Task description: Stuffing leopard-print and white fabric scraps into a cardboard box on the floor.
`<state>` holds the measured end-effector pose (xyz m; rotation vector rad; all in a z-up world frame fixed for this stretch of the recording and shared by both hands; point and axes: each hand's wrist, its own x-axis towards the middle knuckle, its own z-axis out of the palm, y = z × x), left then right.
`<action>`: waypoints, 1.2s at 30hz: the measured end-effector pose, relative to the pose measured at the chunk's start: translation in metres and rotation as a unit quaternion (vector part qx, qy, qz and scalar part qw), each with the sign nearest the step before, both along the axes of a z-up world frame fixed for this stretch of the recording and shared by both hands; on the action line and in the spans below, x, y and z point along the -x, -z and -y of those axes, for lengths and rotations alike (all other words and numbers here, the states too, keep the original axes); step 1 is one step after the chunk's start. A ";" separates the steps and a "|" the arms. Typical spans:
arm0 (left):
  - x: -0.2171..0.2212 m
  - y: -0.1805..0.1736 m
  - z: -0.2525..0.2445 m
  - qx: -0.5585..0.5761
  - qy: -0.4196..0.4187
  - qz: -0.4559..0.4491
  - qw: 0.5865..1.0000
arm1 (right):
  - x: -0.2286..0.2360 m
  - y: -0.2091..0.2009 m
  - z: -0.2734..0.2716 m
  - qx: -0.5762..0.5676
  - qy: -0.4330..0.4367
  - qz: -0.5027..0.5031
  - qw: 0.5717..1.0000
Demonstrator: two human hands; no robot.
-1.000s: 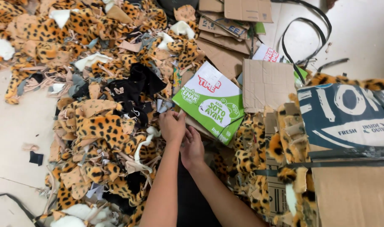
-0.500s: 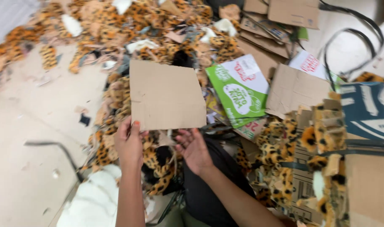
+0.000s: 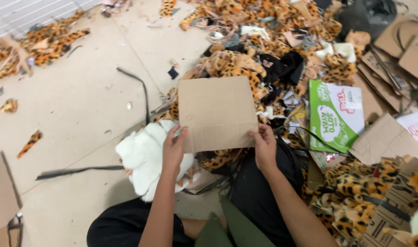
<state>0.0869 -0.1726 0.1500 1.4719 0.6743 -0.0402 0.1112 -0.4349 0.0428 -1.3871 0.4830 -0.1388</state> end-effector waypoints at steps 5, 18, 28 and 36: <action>-0.007 0.068 -0.010 -0.059 0.019 0.014 0.998 | 0.004 -0.034 -0.008 0.037 -0.034 0.026 0.998; 0.037 0.030 -0.022 -0.195 0.037 0.220 0.955 | -0.020 0.051 0.035 0.062 -0.086 0.183 0.977; 0.108 0.018 -0.060 -0.112 0.134 0.193 0.965 | 0.000 -0.017 0.002 -0.092 -0.261 0.040 0.960; 0.131 0.071 -0.090 0.074 -0.093 0.145 0.982 | 0.003 0.037 -0.057 -0.043 -0.249 0.015 0.967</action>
